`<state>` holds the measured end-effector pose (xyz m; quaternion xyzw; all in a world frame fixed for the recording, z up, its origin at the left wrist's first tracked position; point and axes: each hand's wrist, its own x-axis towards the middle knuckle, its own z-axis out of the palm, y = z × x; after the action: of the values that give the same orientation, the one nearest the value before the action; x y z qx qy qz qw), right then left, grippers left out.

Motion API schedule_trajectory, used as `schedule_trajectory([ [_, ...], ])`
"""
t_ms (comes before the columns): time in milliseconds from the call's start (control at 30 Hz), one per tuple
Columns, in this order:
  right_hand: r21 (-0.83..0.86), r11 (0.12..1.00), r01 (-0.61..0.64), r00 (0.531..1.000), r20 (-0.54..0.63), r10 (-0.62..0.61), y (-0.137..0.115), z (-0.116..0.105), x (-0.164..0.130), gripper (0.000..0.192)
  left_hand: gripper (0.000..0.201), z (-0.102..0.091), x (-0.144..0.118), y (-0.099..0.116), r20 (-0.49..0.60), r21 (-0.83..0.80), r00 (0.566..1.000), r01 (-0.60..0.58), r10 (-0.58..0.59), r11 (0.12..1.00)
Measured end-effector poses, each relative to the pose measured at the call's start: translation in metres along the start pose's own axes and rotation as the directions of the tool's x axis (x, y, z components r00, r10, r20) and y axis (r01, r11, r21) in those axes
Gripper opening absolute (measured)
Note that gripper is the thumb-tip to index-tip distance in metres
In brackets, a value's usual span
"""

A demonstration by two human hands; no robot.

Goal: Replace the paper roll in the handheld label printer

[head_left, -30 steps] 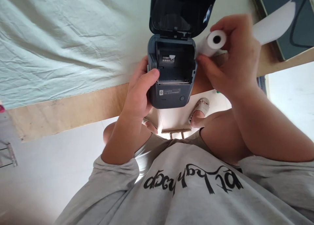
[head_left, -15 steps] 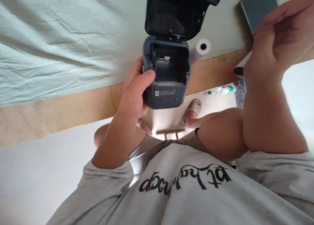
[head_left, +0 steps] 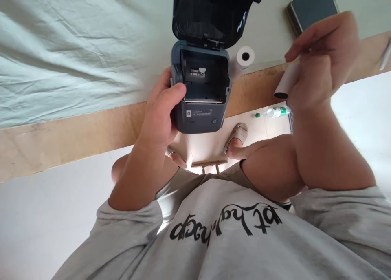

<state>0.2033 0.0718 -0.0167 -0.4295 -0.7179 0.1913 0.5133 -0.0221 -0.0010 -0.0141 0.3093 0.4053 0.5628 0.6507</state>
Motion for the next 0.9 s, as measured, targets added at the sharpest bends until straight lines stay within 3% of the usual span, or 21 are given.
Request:
schedule_trajectory([
  [67, -0.047, 0.998, 0.031, 0.999, 0.016, -0.031, 0.001, 0.000, -0.003, 0.017, 0.030, -0.001, 0.001, -0.001, 0.002, 0.003, 1.000, -0.015, 0.015, 1.000],
  [133, -0.188, 0.977, 0.096, 0.995, 0.022, -0.094, 0.004, -0.003, -0.004, 0.024, 0.031, -0.002, 0.002, -0.003, 0.000, -0.004, 0.999, -0.035, 0.035, 0.999],
  [233, -0.520, 0.844, 0.129, 0.992, 0.073, -0.107, 0.009, -0.009, -0.002, 0.032, 0.034, -0.004, 0.004, -0.004, 0.016, -0.023, 0.999, -0.046, 0.047, 0.999],
  [300, -0.636, 0.767, 0.082, 0.994, 0.107, -0.017, 0.011, -0.013, 0.001, 0.027, 0.033, -0.004, 0.004, -0.004, 0.023, -0.019, 0.999, -0.039, 0.039, 0.999],
  [433, -0.702, 0.712, -0.001, 0.976, 0.153, 0.153, 0.010, -0.015, 0.005, 0.015, 0.030, -0.002, 0.002, -0.002, -0.001, 0.003, 1.000, -0.019, 0.019, 1.000],
  [567, -0.672, 0.735, 0.092, 0.941, 0.300, 0.157, 0.004, -0.014, 0.004, 0.016, 0.028, -0.002, 0.002, -0.002, 0.014, -0.021, 1.000, -0.026, 0.026, 0.999],
  [733, -0.683, 0.707, 0.183, 0.855, 0.466, 0.228, -0.008, -0.018, 0.003, 0.028, 0.028, -0.002, 0.001, -0.003, 0.003, -0.022, 0.999, -0.036, 0.036, 0.999],
  [833, -0.694, 0.701, 0.167, 0.794, 0.516, 0.322, -0.012, -0.024, 0.004, 0.041, 0.026, 0.000, 0.001, -0.002, -0.007, -0.010, 0.999, -0.034, 0.034, 0.999],
  [900, -0.681, 0.722, 0.123, 0.777, 0.519, 0.356, -0.014, -0.028, 0.004, 0.047, 0.024, 0.000, 0.001, -0.002, -0.011, 0.006, 0.999, -0.035, 0.035, 0.999],
])
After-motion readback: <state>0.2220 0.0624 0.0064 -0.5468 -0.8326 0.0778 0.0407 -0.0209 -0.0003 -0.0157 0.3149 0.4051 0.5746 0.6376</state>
